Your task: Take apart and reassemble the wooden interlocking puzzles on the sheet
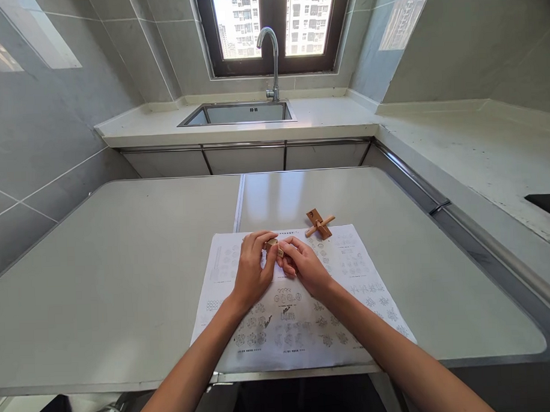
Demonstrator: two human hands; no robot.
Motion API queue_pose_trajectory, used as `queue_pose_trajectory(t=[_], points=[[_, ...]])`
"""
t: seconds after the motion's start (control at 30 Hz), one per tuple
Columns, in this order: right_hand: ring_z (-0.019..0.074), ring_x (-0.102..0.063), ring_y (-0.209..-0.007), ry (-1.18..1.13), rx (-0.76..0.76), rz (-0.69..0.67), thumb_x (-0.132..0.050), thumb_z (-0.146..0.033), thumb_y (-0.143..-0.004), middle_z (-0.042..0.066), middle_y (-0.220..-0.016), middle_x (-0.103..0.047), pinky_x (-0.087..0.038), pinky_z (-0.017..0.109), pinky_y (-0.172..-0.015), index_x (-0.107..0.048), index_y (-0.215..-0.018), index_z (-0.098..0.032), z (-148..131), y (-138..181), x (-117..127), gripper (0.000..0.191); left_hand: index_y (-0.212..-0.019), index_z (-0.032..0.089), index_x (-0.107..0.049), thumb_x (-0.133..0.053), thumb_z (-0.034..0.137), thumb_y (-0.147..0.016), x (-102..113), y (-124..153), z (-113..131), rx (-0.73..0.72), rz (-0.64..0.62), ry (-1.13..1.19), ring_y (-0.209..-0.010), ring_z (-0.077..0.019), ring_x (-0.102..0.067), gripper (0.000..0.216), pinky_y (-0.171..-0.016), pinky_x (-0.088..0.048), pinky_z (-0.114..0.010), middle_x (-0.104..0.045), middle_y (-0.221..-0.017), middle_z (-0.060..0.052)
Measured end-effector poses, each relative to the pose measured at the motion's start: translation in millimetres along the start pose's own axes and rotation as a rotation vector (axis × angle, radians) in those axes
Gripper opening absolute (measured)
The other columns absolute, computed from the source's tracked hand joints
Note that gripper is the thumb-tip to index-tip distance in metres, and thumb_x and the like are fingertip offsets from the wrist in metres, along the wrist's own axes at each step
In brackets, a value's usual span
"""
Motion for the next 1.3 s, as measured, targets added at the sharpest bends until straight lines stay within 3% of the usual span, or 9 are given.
queue_pose_trajectory(t=[1.3], points=[[0.0056,-0.041,-0.045,-0.023,-0.019,-0.010,-0.071,-0.051,-0.094,-0.004,-0.067,-0.063,-0.030,0.021,-0.044,-0.058,-0.087,-0.021,2.0,-1.4,0.4,0.033,-0.127,0.023,-0.061,-0.050,0.030,-0.108,0.1,0.8,-1.3,0.014,-0.007,0.019,-0.112,-0.0229,-0.064,0.022,-0.096,-0.053,-0.039,-0.067,-0.118,-0.009]])
Point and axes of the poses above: each hand's wrist, its own y-axis away from the middle knuckle, its own x-axis out of the back of the hand, z = x × y, the point moved 6 cm from there along -y, towards the middle knuckle
